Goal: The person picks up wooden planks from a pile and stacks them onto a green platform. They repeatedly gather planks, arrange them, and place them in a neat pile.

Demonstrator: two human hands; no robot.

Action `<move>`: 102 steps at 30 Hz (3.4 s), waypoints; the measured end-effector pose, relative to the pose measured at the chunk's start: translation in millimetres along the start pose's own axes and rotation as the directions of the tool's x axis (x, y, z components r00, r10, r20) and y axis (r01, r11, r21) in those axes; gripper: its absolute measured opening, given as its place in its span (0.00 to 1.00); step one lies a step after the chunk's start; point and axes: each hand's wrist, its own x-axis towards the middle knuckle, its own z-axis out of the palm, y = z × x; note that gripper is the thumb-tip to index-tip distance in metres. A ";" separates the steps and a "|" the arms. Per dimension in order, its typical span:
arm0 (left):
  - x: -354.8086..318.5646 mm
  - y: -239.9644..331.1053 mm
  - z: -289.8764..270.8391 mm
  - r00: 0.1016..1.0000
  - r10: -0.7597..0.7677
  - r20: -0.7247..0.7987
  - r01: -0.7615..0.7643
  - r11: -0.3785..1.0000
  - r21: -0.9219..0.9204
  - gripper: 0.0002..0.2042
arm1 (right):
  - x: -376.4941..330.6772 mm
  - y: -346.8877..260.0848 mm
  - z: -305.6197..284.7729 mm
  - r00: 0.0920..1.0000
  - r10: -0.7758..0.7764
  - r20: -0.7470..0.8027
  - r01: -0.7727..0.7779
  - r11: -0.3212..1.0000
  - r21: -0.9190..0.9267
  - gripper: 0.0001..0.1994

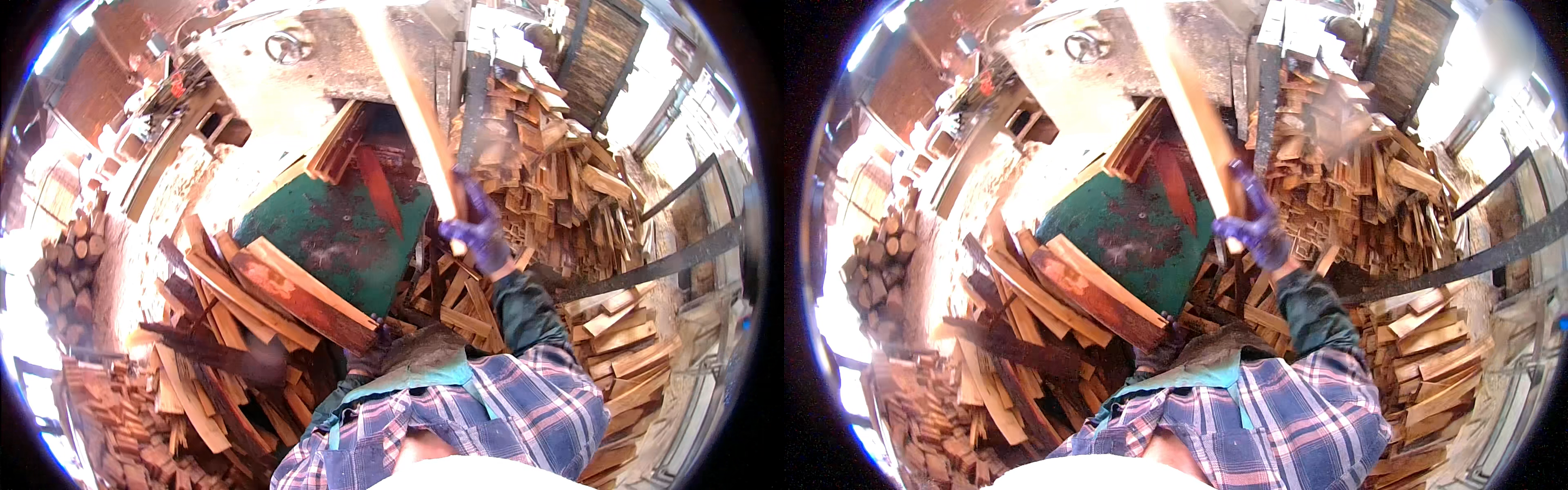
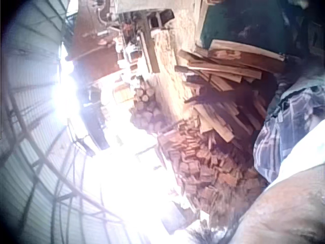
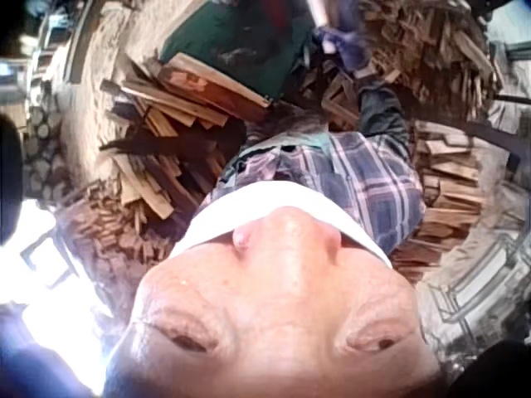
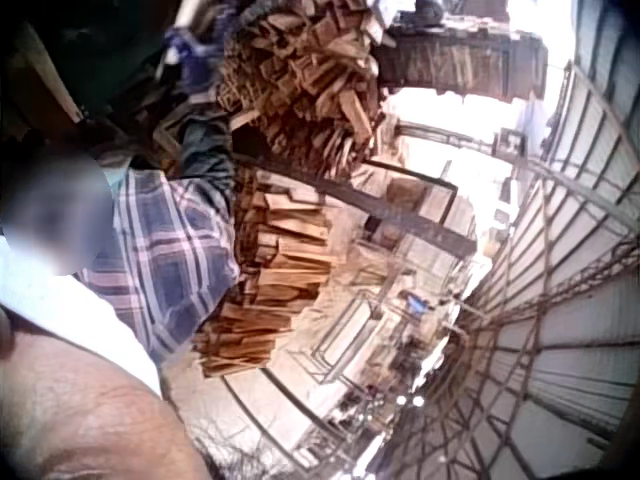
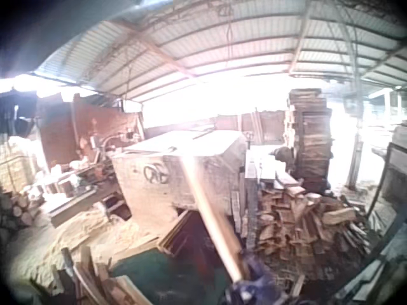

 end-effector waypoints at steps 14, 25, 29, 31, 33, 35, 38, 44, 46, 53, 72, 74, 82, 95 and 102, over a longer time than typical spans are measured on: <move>16.8 -3.5 3.0 0.990 0.134 0.036 -0.128 0.982 -0.136 0.28 | 320.0 -4.5 -243.9 0.927 -0.109 -0.358 -0.329 0.222 -0.918 0.20; -4.8 -9.8 80.2 0.883 0.468 -0.032 -0.417 0.815 0.404 0.21 | 15.7 129.5 191.1 0.406 0.563 0.720 -0.578 0.768 -0.276 0.32; -29.3 10.0 116.8 0.687 0.726 -0.032 -0.278 0.303 0.912 0.22 | -36.2 209.2 222.8 0.439 0.512 0.739 -0.572 0.793 -0.210 0.41; -48.5 19.7 129.4 0.735 0.663 0.146 -0.434 0.294 0.851 0.21 | -30.7 231.1 217.5 0.446 0.563 0.695 -0.705 0.700 -0.115 0.32; -69.4 21.1 137.8 0.770 0.621 0.148 -0.438 0.346 0.830 0.19 | -13.6 237.2 208.4 0.224 0.584 0.781 -0.956 0.286 0.060 0.10; -84.8 18.2 145.5 0.772 0.633 0.056 -0.474 0.515 0.714 0.20 | -1.7 230.7 199.5 0.484 0.562 0.671 -0.718 0.693 -0.062 0.18; -103.3 19.7 159.7 0.697 0.709 0.102 -0.600 0.500 0.624 0.21 | 0.3 215.8 192.3 0.670 0.433 0.603 -0.338 0.901 -0.272 0.41; -196.4 39.0 192.1 0.370 0.855 0.365 -0.864 0.172 0.473 0.24 | -21.2 220.9 177.9 0.357 0.583 0.730 -0.714 0.674 -0.190 0.25; -248.4 49.9 203.2 0.269 0.894 0.360 -0.884 0.080 0.461 0.24 | -21.4 230.5 176.0 0.291 0.783 0.550 -0.760 0.539 -0.364 0.27; -469.5 90.7 264.7 -0.286 0.743 0.605 -0.728 -0.579 0.367 0.21 | -40.2 238.8 201.0 0.262 0.790 0.554 -0.764 0.521 -0.381 0.28; -257.0 133.6 208.1 0.440 0.890 0.122 -0.293 0.014 0.956 0.17 | -70.2 179.6 175.9 0.339 0.714 0.613 -0.821 0.543 -0.178 0.19; -183.9 146.0 189.4 0.609 0.787 0.097 -0.216 0.048 0.975 0.16 | -60.3 169.9 158.4 0.426 0.679 0.598 -0.749 0.636 -0.189 0.20; 79.6 186.0 202.5 0.732 0.539 0.417 0.096 -0.688 0.719 0.33 | -5.7 173.7 62.9 0.645 0.681 0.347 -0.718 0.695 -0.028 0.21; 291.0 251.2 223.3 0.824 0.476 0.306 0.457 -0.879 0.138 0.39 | 86.5 325.0 27.5 -0.034 0.912 0.409 -0.825 0.205 -0.527 0.14; 202.8 219.6 169.5 0.852 0.521 0.045 0.424 -0.738 0.525 0.27 | 235.1 308.3 26.7 0.620 0.545 0.564 0.565 0.189 -0.803 0.38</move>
